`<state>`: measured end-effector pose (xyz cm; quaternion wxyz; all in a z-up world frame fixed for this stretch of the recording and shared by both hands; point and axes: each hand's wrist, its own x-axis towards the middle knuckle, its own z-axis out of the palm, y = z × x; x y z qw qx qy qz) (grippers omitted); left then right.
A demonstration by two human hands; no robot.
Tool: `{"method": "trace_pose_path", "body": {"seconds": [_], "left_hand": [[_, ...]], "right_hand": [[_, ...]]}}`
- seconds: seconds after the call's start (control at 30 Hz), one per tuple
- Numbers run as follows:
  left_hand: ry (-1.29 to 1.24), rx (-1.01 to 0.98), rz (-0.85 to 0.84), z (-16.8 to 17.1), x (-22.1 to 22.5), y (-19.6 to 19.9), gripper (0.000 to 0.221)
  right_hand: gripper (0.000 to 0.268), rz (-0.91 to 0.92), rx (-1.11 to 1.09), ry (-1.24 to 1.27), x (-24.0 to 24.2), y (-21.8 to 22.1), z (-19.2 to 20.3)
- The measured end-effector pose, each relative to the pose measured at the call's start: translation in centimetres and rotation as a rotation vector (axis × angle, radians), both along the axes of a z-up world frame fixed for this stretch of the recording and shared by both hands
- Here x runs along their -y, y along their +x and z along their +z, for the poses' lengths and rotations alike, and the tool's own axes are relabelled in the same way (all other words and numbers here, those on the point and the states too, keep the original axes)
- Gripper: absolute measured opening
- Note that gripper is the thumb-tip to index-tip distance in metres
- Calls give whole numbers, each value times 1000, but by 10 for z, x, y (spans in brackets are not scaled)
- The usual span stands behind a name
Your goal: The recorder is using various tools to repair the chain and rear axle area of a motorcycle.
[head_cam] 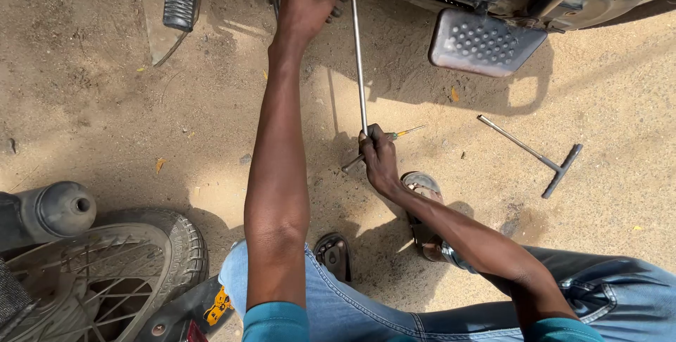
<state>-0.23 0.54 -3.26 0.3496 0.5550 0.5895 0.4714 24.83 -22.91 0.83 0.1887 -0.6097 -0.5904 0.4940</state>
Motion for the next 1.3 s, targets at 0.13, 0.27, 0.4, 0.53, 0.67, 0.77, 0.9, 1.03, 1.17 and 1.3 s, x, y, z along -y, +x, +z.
{"method": "trace_pose_path", "body": {"seconds": [0.13,0.27,0.4,0.53,0.67,0.77,0.9,1.03,1.17,1.3], "left_hand": [[-127,-15,28,15,5,-3,71],[-270,217,9,77,22,-4,62],[-236,149,33,59,15,-4,63],[-115,139,67,47,9,-1,58],[-212,218,102,53,7,1,42],[-226,209,132,64,9,1,42],[-146,254,102,68,12,2,36],[-151,262,115,75,11,0,39],[-265,302,71,74,15,-2,35],[-465,188,2,97,20,-8,59]], "right_hand": [[26,4,-5,67,5,-24,16],[25,-23,7,145,9,-36,20],[27,-55,7,149,10,-45,18],[28,-62,-50,205,3,-57,31],[27,-78,-104,186,-2,-67,40],[26,-108,-110,125,-2,-70,46],[26,-134,-262,170,1,-71,46],[26,-140,-158,217,3,-78,39],[25,-155,-121,240,5,-84,53],[21,-280,-606,-120,1,-81,49]]}}
